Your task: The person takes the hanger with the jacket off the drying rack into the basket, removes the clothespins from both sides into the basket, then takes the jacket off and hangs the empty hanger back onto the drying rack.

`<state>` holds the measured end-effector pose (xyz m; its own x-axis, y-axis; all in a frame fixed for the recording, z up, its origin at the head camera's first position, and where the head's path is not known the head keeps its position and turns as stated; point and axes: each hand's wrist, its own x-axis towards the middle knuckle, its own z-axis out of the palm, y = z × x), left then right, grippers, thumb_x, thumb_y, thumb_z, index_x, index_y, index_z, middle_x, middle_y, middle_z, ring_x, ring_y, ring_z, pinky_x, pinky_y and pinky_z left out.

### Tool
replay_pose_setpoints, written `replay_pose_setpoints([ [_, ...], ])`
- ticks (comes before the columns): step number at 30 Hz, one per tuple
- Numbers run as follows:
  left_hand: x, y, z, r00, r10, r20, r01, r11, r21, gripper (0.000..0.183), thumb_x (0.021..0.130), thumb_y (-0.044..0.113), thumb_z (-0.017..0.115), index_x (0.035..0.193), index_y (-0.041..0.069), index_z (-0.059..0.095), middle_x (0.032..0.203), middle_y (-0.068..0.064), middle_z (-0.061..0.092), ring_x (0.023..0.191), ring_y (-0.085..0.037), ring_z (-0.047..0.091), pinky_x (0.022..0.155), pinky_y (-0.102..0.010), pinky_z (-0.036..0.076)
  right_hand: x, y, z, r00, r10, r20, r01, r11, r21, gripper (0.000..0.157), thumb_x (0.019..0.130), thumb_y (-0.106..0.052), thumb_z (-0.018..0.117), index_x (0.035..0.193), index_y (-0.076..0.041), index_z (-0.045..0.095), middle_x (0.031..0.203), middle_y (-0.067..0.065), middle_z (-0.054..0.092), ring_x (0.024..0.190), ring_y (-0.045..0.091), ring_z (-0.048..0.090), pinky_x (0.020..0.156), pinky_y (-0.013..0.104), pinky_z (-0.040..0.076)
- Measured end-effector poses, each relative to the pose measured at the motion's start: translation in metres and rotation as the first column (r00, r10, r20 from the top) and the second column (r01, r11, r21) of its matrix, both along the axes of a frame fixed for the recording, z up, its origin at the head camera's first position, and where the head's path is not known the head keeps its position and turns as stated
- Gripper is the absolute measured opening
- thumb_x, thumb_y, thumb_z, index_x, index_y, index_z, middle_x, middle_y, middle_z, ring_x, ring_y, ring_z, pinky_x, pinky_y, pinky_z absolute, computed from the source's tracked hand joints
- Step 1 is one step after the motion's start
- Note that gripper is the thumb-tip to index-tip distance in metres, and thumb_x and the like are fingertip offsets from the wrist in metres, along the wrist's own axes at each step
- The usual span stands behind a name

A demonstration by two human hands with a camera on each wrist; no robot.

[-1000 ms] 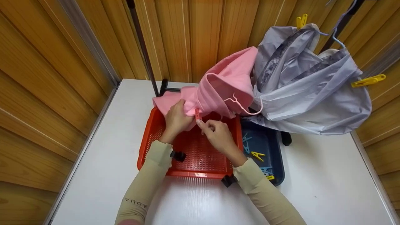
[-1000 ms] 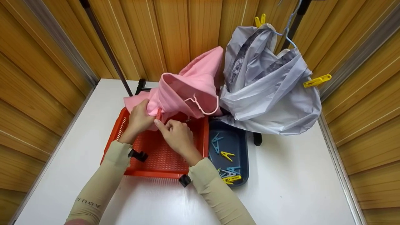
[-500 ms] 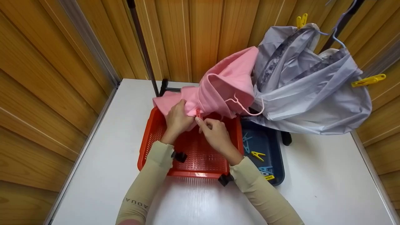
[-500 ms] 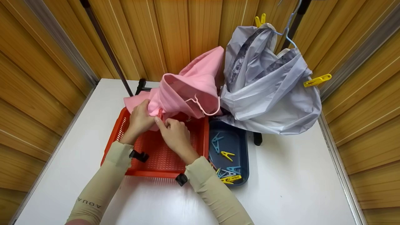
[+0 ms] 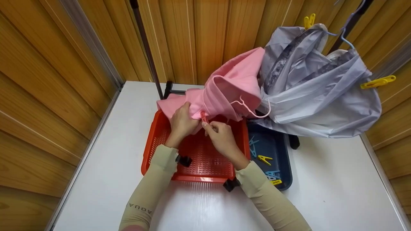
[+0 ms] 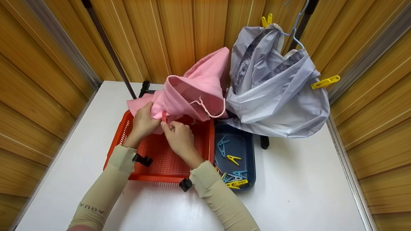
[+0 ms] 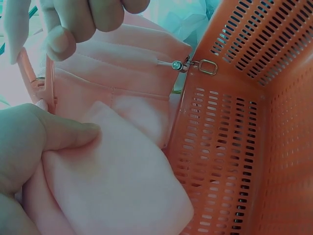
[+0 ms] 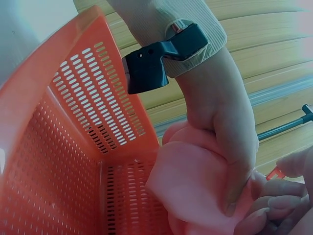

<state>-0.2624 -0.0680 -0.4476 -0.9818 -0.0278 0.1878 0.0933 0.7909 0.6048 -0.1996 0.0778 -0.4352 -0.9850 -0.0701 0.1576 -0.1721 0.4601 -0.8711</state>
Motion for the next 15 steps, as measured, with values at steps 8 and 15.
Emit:
replay_pose_setpoints([
  [8,-0.0005,-0.0005,0.0003,1.0,0.005,0.014,-0.005,1.0,0.005,0.044,0.071,0.042,0.069,0.1,0.012,0.055,0.085,-0.008,0.06,0.076,-0.027,0.057,0.067,-0.043,0.045,0.0,0.0028,-0.0027,0.999,0.027,-0.035,-0.027,1.0,-0.01,0.033,0.09,-0.028,0.055,0.063,-0.009,0.059,0.049,-0.005,0.04,0.045,0.009,0.032,0.044,0.022,0.024],
  [15,-0.0002,-0.0007,0.0004,1.0,0.005,0.005,-0.005,1.0,0.015,0.045,0.07,0.04,0.07,0.102,0.012,0.056,0.087,-0.009,0.062,0.079,-0.028,0.059,0.068,-0.044,0.046,0.0022,0.0045,-0.0013,0.998,0.043,-0.052,-0.043,0.999,-0.007,0.031,0.091,-0.023,0.055,0.063,-0.01,0.059,0.05,-0.005,0.039,0.045,0.01,0.033,0.044,0.021,0.024],
])
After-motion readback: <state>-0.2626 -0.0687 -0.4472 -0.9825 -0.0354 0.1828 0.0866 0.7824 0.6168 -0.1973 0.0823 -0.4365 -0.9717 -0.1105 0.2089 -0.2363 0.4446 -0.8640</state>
